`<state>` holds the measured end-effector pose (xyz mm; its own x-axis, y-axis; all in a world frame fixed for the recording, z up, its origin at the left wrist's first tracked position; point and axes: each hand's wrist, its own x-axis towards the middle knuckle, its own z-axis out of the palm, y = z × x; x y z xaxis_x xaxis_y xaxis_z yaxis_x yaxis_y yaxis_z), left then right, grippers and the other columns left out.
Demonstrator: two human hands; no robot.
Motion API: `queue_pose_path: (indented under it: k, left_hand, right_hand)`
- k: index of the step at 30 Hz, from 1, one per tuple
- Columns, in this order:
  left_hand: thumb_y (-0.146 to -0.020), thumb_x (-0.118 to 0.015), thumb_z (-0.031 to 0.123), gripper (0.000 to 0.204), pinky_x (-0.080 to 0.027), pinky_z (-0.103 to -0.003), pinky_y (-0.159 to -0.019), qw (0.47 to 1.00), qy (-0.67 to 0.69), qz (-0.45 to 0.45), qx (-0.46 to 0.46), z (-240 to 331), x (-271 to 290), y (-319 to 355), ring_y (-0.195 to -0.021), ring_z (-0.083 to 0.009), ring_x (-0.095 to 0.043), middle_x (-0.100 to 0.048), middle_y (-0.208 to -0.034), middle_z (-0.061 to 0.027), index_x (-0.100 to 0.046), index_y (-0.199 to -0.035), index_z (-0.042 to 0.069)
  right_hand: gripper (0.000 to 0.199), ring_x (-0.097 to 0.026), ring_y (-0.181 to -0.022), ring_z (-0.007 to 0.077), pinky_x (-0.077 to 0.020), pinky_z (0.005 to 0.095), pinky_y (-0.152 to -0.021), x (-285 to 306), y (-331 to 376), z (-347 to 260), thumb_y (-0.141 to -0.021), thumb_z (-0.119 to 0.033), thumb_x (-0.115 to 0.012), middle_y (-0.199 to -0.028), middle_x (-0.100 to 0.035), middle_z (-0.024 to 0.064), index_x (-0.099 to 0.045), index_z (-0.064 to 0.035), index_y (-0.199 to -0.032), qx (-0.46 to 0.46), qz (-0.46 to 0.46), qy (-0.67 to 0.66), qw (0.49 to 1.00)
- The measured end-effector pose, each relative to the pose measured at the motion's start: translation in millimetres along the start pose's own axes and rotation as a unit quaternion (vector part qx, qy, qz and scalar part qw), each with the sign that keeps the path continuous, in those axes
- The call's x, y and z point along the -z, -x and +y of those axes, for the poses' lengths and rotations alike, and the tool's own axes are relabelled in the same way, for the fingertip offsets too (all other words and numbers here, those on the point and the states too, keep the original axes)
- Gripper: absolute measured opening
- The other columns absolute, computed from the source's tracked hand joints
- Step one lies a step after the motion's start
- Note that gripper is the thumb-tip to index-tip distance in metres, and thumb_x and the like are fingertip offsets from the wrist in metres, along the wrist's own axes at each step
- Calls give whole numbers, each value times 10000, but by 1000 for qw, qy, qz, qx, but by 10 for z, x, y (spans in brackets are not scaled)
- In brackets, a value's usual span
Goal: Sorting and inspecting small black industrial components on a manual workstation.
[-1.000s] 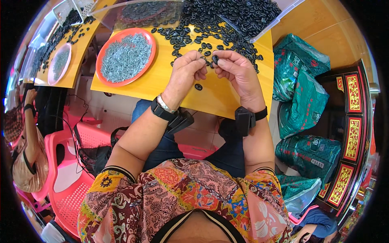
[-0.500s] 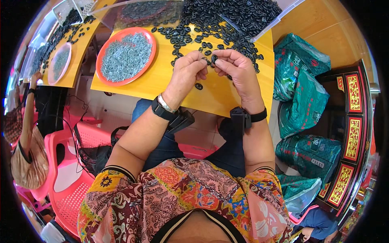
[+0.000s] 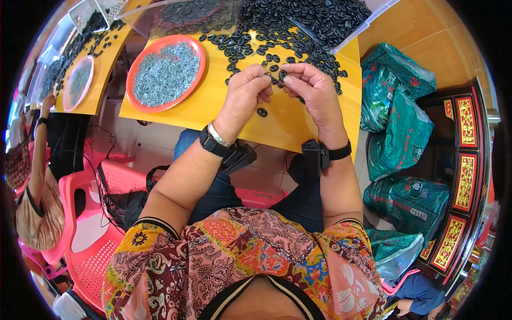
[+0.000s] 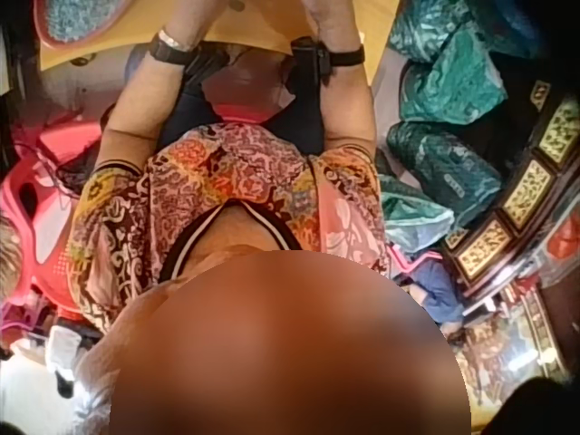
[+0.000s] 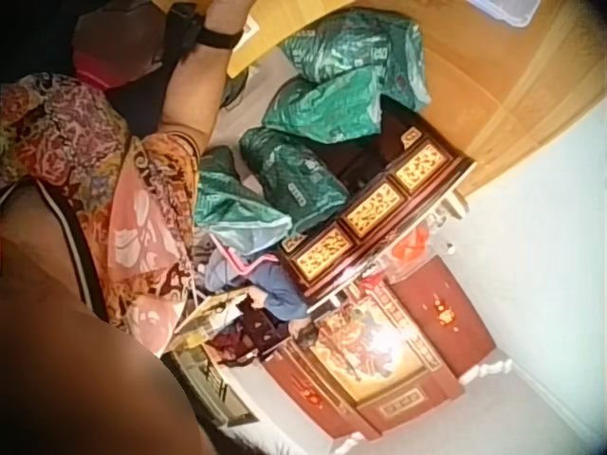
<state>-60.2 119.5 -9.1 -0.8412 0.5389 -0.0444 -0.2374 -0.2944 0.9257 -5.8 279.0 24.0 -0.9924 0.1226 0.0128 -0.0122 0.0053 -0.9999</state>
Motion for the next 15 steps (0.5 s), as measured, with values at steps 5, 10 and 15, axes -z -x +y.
queue_pose_path:
  k: [5,10,15]
  left_hand:
    - [-883,-471,111,125,-397,-224,-580,1000,11,-15,17,-27,3,-11,-603,-104,-505,-549,-680,-22,-543,-798,52]
    - [-885,-467,116,129,-403,-218,-583,999,1,-18,34,16,-25,11,-610,-103,-510,-548,-689,-21,-539,-797,53]
    - [-883,-465,117,130,-404,-214,-579,999,-4,-13,35,39,-23,25,-607,-101,-518,-550,-688,-18,-538,-796,55]
  right_hand:
    - [211,-568,-715,52,-450,182,-645,-15,10,-18,-854,-83,-603,-829,-637,4,-630,-27,-1056,1,3,1,1000]
    - [213,-567,-715,52,-451,184,-645,-13,4,0,-859,-93,-602,-822,-638,3,-630,-36,-1062,0,3,0,1000]
    - [216,-567,-708,49,-454,188,-635,-28,-12,39,-861,-87,-592,-838,-647,6,-627,-33,-1067,-10,5,9,1000]
